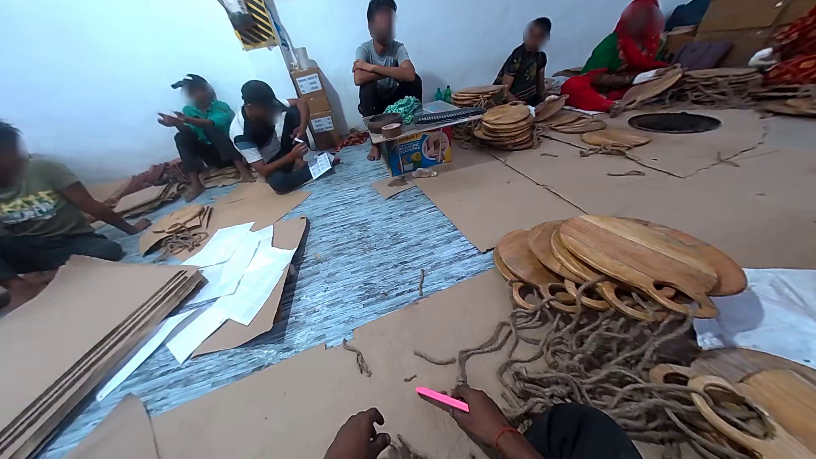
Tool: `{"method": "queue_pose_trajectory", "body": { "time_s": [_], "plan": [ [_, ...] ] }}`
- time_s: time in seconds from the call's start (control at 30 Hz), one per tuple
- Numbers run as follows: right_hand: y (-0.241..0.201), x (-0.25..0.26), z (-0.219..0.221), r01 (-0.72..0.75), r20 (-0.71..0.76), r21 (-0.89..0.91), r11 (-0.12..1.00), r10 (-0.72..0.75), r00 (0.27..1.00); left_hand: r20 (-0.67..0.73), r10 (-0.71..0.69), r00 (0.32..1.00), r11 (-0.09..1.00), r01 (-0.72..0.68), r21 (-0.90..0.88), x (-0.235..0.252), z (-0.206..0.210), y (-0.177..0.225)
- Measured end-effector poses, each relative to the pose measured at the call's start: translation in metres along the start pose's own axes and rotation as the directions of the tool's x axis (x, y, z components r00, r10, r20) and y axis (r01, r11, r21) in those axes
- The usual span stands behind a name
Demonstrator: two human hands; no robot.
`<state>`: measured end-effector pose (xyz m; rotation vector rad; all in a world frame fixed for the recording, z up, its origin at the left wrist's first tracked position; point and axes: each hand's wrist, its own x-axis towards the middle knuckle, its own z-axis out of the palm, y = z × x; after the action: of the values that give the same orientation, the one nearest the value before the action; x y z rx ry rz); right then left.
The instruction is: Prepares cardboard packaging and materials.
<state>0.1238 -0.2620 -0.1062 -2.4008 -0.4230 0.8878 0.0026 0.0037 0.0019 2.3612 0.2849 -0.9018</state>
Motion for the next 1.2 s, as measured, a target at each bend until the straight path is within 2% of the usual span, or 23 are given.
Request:
{"method": "queue_pose_trajectory", "body": {
  "time_s": [1.2],
  "plan": [
    [0.0021, 0.0014, 0.0014, 0.010, -0.001, 0.004, 1.000, -0.010, 1.000, 0.005, -0.004, 1.000, 1.000, 0.004, -0.003, 0.0002, 0.0000, 0.0001]
  ]
}}
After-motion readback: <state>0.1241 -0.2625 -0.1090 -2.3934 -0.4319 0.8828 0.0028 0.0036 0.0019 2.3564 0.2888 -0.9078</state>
